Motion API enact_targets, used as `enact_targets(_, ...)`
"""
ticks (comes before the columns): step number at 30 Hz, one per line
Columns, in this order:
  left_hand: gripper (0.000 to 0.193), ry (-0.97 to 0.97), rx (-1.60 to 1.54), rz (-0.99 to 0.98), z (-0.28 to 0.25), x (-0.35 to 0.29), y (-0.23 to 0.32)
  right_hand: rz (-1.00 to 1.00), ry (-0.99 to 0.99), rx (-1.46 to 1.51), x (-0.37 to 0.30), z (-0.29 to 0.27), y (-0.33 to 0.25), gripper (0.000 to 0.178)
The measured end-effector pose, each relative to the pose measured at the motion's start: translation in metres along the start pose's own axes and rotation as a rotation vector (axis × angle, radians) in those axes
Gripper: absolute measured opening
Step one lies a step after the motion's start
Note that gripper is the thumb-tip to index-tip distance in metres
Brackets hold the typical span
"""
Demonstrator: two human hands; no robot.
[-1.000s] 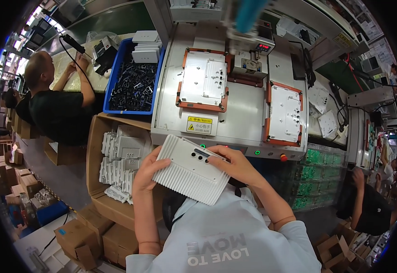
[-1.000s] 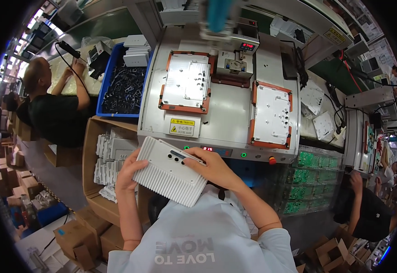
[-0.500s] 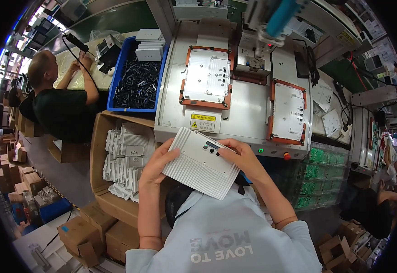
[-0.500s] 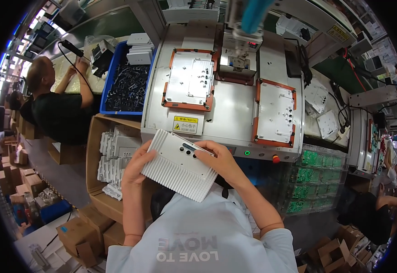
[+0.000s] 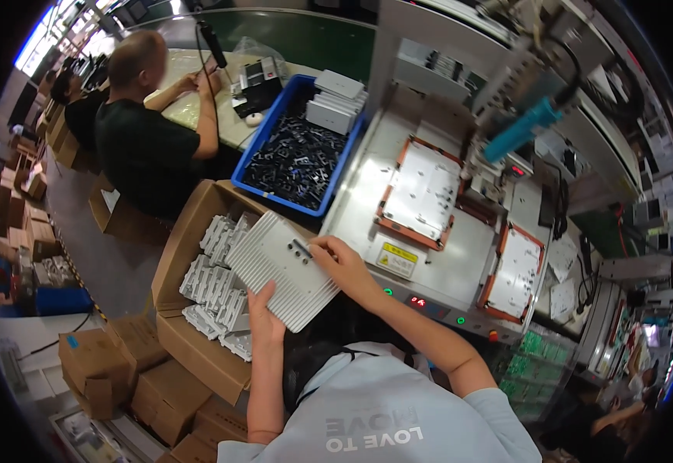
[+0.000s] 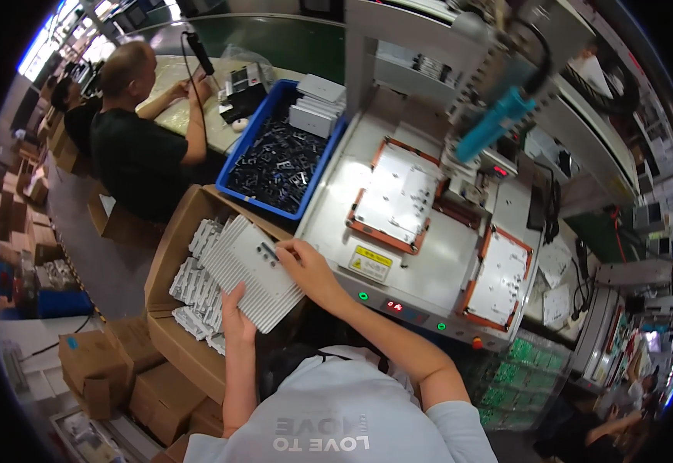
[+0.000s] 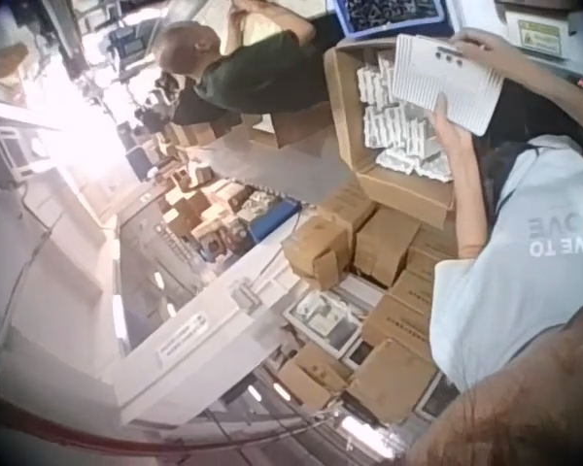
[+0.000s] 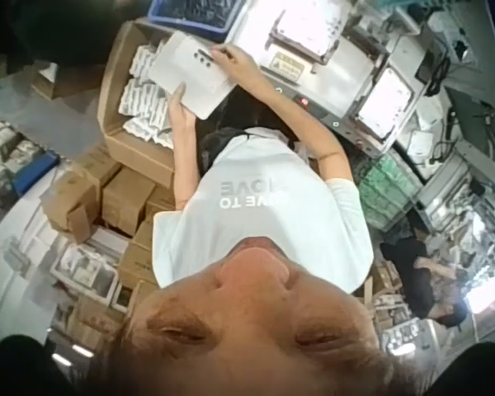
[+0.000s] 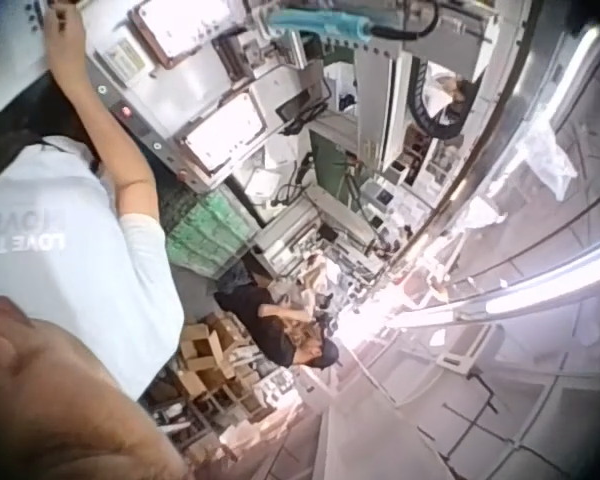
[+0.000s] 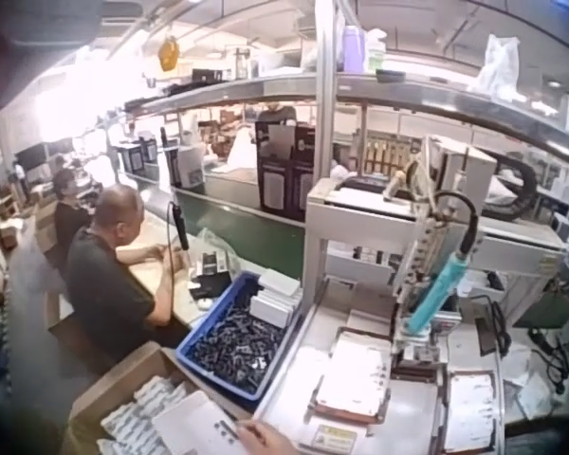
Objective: Assembling small plastic components using an industrial jig and press machine.
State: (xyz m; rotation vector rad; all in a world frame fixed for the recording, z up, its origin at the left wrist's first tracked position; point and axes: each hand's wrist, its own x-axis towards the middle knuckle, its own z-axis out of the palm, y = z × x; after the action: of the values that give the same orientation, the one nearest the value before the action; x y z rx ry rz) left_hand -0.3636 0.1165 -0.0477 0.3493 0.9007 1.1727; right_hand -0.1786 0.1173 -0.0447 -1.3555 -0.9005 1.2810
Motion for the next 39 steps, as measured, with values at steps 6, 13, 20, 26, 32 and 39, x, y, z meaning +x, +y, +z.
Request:
enact_targets(6, 0.061, 0.222, -0.075, 0.044, -0.053, 0.015, 0.032, -0.567, 0.306, -0.894, 0.195, -0.011, 0.009, 0.032)
enact_targets(13, 0.064, 0.264, -0.143, 0.026, -0.08, 0.034, 0.036, -0.686, 0.514, -1.718, 0.357, -0.061, 0.07, 0.049)
enact_targets(20, 0.064, 0.308, -0.114, -0.061, -0.084, 0.046, 0.055, -0.702, 0.563, -2.011, 0.392, -0.067, 0.088, 0.064)
enact_targets(26, 0.061, 0.294, -0.082, -0.121, -0.088, 0.064, 0.067, -0.575, 0.375, -1.689, 0.364, -0.053, 0.035, 0.08)
enact_targets(32, 0.057, 0.16, 0.12, -0.159, -0.067, 0.083, 0.081, -0.592, 0.247, -1.589, 0.297, -0.032, -0.021, 0.089)
enact_targets(39, 0.052, 0.064, 0.091, -0.195, -0.049, 0.074, 0.059, -0.42, 0.015, -1.272, 0.27, -0.048, -0.023, 0.086)
